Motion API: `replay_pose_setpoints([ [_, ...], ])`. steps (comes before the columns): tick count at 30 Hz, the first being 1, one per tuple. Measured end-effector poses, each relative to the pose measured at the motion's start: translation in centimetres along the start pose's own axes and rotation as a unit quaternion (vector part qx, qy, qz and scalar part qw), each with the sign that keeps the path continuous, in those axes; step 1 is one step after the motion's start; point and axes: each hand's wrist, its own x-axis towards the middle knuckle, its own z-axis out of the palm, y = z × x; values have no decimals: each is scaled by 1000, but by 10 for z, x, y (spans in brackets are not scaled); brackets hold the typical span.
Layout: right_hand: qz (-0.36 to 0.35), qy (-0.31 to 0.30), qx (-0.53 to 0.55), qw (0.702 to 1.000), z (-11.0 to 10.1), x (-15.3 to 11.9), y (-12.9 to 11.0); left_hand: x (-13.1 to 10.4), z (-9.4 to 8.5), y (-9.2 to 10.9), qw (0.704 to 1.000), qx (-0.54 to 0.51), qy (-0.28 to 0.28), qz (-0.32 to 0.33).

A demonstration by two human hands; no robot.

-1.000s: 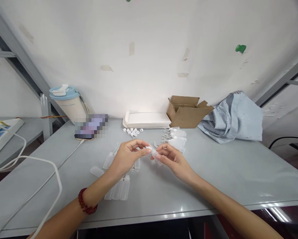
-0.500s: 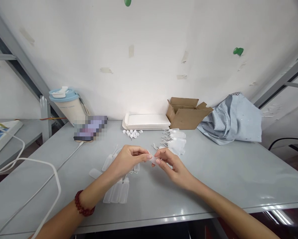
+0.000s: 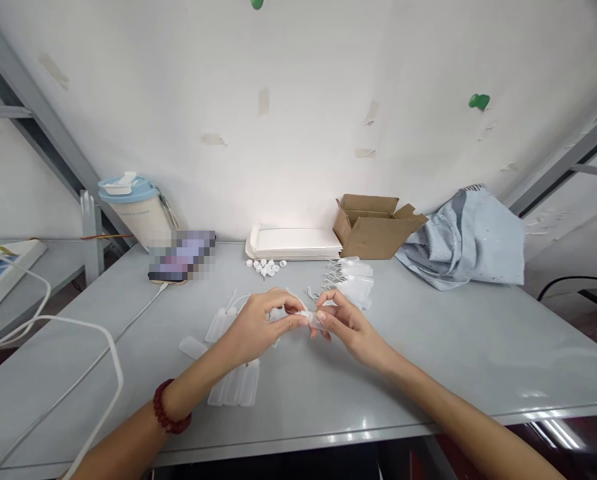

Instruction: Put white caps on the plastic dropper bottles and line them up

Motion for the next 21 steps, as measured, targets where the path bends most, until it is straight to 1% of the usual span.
replay_pose_setpoints([
  [2,-2,2,-14,1000,1,-2,-1,0,-2,3,998,-11,-34,-47],
  [3,-2,3,-24,1000,2,-2,-2,0,-2,4,997,-3,-46,-61],
  [5,-3,5,-43,999,3,-4,-3,0,-2,4,996,37,-58,-56],
  [7,-3,7,-51,999,3,-4,-3,-1,0,3,994,86,-59,-17],
  [10,5,7,-29,1000,2,-2,-2,-3,6,-5,986,139,-27,86],
  [13,19,4,10,1000,-1,1,0,-3,11,-14,964,181,15,196],
  [15,25,0,28,999,-3,2,2,-3,13,-16,953,197,25,228],
  [17,25,-4,37,999,-5,3,3,-4,12,-15,953,191,25,232],
  [18,23,-5,39,999,-5,3,3,-4,11,-13,958,178,23,223],
  [19,21,-7,39,999,-5,3,3,-4,10,-10,966,160,20,202],
  [21,16,-8,31,999,-5,3,2,-5,8,-4,984,118,2,130],
])
